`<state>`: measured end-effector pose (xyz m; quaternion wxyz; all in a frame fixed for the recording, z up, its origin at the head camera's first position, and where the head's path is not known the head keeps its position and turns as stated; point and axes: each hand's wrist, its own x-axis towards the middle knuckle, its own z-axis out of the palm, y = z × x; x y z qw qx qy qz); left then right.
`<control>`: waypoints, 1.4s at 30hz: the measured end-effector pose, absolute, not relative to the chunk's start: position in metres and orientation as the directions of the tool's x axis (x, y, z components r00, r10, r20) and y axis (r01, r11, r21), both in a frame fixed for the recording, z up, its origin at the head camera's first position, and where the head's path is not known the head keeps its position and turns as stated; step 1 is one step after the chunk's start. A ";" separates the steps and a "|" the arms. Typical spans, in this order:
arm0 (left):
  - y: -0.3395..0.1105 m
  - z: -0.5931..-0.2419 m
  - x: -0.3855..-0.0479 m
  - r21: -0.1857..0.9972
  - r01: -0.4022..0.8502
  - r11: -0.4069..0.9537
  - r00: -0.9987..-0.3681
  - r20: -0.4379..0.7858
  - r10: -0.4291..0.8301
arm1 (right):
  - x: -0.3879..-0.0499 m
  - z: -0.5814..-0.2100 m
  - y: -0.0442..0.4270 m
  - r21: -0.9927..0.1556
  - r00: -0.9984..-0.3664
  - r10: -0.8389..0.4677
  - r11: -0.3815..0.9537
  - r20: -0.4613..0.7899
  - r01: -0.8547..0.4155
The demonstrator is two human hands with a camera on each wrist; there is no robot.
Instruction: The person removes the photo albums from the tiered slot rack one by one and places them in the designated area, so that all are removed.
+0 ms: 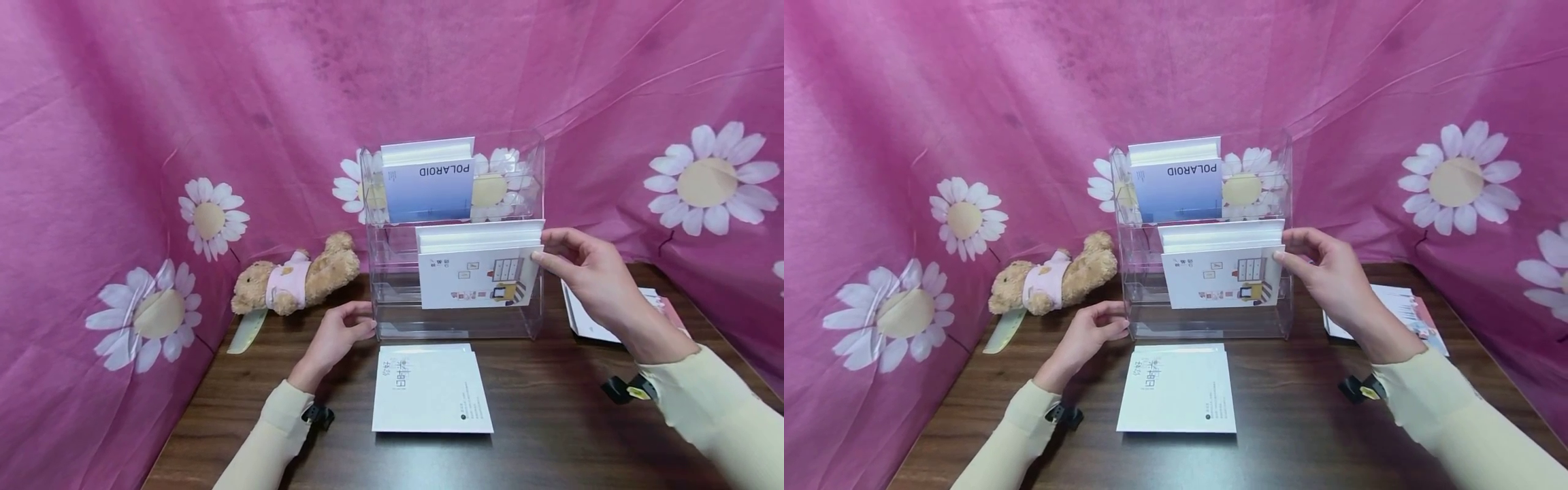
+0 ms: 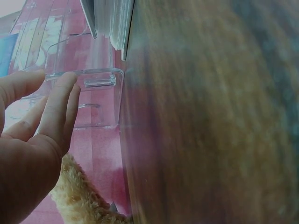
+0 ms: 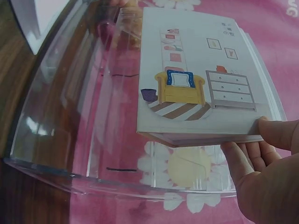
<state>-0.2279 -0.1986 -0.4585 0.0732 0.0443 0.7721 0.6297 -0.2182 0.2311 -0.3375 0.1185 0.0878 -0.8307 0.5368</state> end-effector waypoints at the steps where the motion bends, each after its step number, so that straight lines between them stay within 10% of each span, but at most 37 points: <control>1: -0.199 -0.459 -0.228 0.979 -0.023 0.204 -0.986 -0.057 0.160 | -0.217 -0.339 0.232 -0.870 -0.957 -0.015 0.412 0.291 -0.271; 42: -0.198 -0.460 -0.227 0.983 0.000 0.186 -0.985 -0.032 0.169 | -0.146 -0.399 0.295 -0.703 -0.913 0.022 0.646 0.406 -0.297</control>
